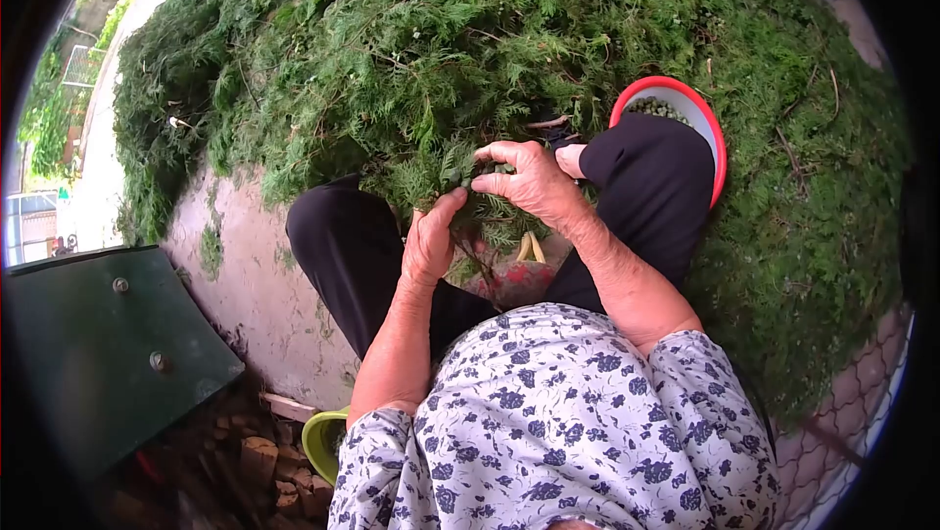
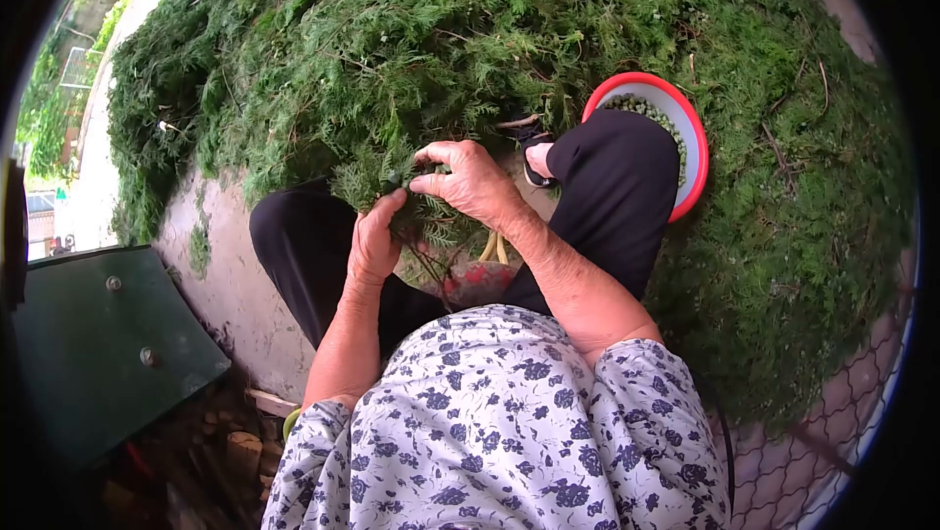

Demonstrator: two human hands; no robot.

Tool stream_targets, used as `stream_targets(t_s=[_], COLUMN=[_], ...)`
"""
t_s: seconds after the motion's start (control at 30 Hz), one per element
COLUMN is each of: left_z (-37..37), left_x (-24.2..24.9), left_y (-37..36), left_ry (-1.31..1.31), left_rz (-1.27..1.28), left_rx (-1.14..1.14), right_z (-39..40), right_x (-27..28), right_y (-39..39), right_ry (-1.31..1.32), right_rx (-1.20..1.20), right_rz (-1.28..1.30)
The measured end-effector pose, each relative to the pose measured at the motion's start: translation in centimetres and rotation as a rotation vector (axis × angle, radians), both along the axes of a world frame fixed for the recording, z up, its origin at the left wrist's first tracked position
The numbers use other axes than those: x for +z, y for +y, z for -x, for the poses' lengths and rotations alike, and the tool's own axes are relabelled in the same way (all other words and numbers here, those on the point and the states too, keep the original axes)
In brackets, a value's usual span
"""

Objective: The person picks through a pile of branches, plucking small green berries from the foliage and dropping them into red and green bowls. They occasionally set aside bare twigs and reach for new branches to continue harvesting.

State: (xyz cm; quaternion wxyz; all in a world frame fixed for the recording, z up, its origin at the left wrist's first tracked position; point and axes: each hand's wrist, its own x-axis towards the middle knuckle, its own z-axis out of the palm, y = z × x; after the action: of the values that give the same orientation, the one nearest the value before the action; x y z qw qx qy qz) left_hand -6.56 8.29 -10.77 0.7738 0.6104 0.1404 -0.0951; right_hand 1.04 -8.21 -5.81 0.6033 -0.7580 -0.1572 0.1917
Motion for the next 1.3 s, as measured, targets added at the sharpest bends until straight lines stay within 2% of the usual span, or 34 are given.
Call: stream_targets(t_s=[0.07, 0.1, 0.17, 0.27, 0.4, 0.47, 0.5, 0.57, 0.6, 0.67, 0.7, 0.73, 0.8, 0.83, 0.87, 0.9, 0.93, 0.97, 1.03, 1.1, 1.13, 1.2, 1.23, 1.3], left_z=[0.2, 0.2, -0.1, 0.1, 0.1, -0.1, -0.1, -0.1, 0.0, 0.2, 0.1, 0.2, 0.3, 0.3, 0.3, 0.3, 0.2, 0.3, 0.0, -0.5, -0.4, -0.3, -0.3, -0.3], left_x=[-1.2, -0.9, -0.1, 0.0, 0.9, 2.4, 2.4, 2.3, 1.8, 0.2, -0.1, -0.2, 0.1, 0.1, 0.1, 0.5, 0.9, 1.5, 3.0, 3.7, 3.2, 2.5, 2.7, 3.5], left_y=[0.8, 0.9, 0.9, 0.9, 0.3, -0.1, -0.4, -0.7, -0.6, -0.4, -0.3, -0.2, -0.2, -0.1, 0.2, 0.2, 0.1, -0.1, -0.6, -1.1, -1.0, -0.9, -1.1, -1.6], left_ry=[-0.490, -0.489, -0.785, -0.788, -0.619, -0.788, -0.789, -0.705, -0.704, -0.063, 0.057, 0.059, -0.274, -0.274, -0.471, -0.668, -0.668, -0.568, -0.469, -0.072, -0.073, -0.356, -0.359, -0.116], left_rz=[-0.600, -0.600, -0.944, -0.895, -0.813, -1.109, -1.110, -1.141, -1.141, -0.174, -0.117, -0.116, -0.460, -0.460, -0.683, -0.905, -0.905, -0.910, -0.912, -0.514, -0.513, -0.816, -0.815, -0.474], left_rx=[-0.160, -0.160, -0.229, -0.218, -0.212, -0.188, -0.186, -0.152, -0.148, 0.062, 0.048, 0.047, -0.096, -0.096, -0.126, -0.154, -0.155, -0.197, -0.243, -0.195, -0.199, -0.311, -0.315, -0.128], right_z=[0.1, 0.1, 0.1, 0.4, 1.4, 1.8, 1.8, 1.8, 1.6, 0.8, 0.6, 0.4, 0.1, 0.1, 0.1, 0.1, 0.1, 0.2, 0.1, 0.2, 0.2, 0.3, 0.2, -0.1], right_x=[-0.1, 0.0, 0.2, -0.5, -0.8, -1.1, -1.0, -0.9, -0.8, -0.5, 0.0, 0.1, 0.2, 0.3, 0.1, -0.3, -0.7, -0.8, -0.5, -0.6, -1.0, -1.7, -1.9, -2.1], right_y=[0.0, 0.0, 0.0, 0.0, 0.4, 0.6, 0.6, 0.6, 0.4, -0.3, -0.3, -0.4, -0.5, -0.3, -0.1, 0.1, 0.3, 0.7, 0.6, 0.6, 0.5, 0.3, 0.2, -0.4], right_ry=[0.045, 0.004, -0.040, -0.022, -0.114, -0.218, -0.220, 0.376, 0.375, 0.507, 0.520, 0.521, 0.413, 0.392, 0.392, 0.174, -0.044, -0.135, -0.133, -0.146, -0.145, -0.161, -0.161, 0.731], right_rx=[0.015, 0.060, 0.088, 0.020, -0.071, -0.140, -0.139, -0.259, -0.255, -0.238, -0.254, -0.255, -0.092, -0.084, -0.085, -0.051, -0.017, -0.063, -0.015, 0.030, 0.027, 0.032, 0.027, -0.042], right_rz=[-0.019, 0.046, 0.137, -0.017, 0.029, 0.009, 0.009, -0.405, -0.403, -0.693, -0.710, -0.709, -0.405, -0.301, -0.302, -0.206, -0.109, -0.085, -0.001, 0.100, 0.100, 0.120, 0.120, -0.375])
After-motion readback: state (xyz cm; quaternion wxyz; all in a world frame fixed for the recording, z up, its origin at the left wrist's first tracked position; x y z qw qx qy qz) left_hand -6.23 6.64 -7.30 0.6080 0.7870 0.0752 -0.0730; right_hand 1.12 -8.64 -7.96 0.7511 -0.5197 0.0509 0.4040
